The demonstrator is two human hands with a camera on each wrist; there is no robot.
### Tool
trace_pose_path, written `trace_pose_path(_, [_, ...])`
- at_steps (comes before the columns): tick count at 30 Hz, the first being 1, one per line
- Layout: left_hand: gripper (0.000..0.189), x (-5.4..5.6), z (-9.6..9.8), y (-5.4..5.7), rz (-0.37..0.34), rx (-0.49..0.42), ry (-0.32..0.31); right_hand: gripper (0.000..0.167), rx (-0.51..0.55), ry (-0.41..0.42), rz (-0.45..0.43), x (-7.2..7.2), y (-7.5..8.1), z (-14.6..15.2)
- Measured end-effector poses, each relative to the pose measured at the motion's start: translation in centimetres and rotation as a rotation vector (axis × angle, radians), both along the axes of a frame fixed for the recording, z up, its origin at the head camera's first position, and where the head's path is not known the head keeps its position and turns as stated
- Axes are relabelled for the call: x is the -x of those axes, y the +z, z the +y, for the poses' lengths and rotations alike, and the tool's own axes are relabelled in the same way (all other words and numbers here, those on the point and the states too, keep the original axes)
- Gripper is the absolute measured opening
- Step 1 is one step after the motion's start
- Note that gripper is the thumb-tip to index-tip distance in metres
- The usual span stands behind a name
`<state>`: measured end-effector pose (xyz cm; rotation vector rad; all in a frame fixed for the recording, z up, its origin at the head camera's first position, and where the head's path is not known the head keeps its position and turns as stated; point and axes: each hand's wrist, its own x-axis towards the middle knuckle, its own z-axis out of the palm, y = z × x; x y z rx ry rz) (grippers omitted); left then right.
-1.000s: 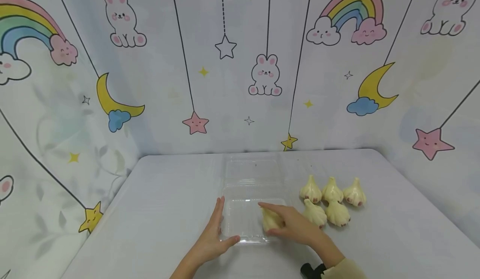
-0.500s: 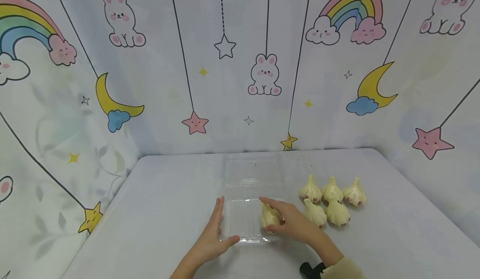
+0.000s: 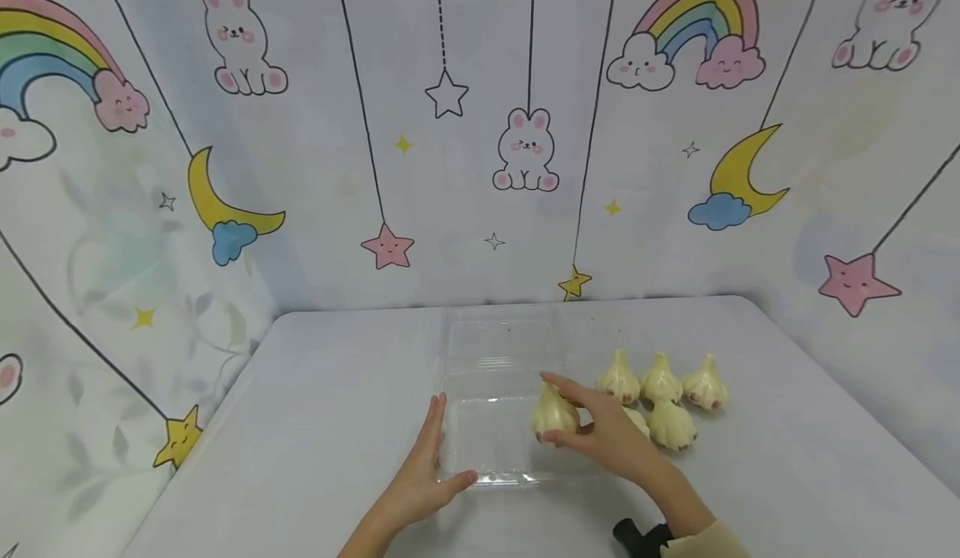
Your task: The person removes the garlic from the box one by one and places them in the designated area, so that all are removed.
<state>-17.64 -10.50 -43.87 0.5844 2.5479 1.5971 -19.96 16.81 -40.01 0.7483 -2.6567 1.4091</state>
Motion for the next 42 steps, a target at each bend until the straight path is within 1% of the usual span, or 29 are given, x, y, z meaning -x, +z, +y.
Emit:
trace_pose_path(3, [0.103, 0.0, 0.0, 0.0, 0.000, -0.003, -0.004, 0.069, 0.019, -0.028, -0.012, -0.3, 0.5, 0.5])
trace_pose_path(7, [0.103, 0.0, 0.0, 0.1, 0.005, -0.004, -0.005, 0.070, 0.007, -0.087, -0.006, -0.6, 0.8, 1.3])
trace_pose_path(11, [0.103, 0.1, -0.1, 0.0, 0.007, -0.006, -0.004, 0.070, -0.002, -0.121, 0.038, -0.7, 1.0, 2.1])
trace_pose_path(16, [0.103, 0.1, 0.0, -0.1, 0.004, -0.005, -0.006, 0.069, -0.011, -0.171, 0.060, -1.0, 1.1, 3.3])
trace_pose_path(20, [0.103, 0.1, -0.1, -0.1, 0.007, -0.006, -0.004, 0.069, -0.012, -0.187, 0.084, -1.1, 1.1, 4.4])
trace_pose_path(22, [0.102, 0.1, -0.1, -0.1, 0.009, -0.004, -0.002, 0.068, -0.011, -0.190, 0.082, -1.1, 1.0, 4.9])
trace_pose_path(27, [0.102, 0.2, -0.1, -0.2, 0.005, -0.008, -0.001, 0.068, -0.028, -0.221, 0.071, -1.2, 1.0, 6.2])
trace_pose_path(35, [0.103, 0.1, -0.1, -0.1, 0.006, -0.013, 0.000, 0.068, -0.064, -0.289, 0.089, -1.6, 1.5, 8.1])
trace_pose_path(42, [0.103, 0.0, 0.0, 0.0, 0.003, -0.012, -0.001, 0.068, -0.126, -0.347, 0.130, -1.8, 1.6, 10.2])
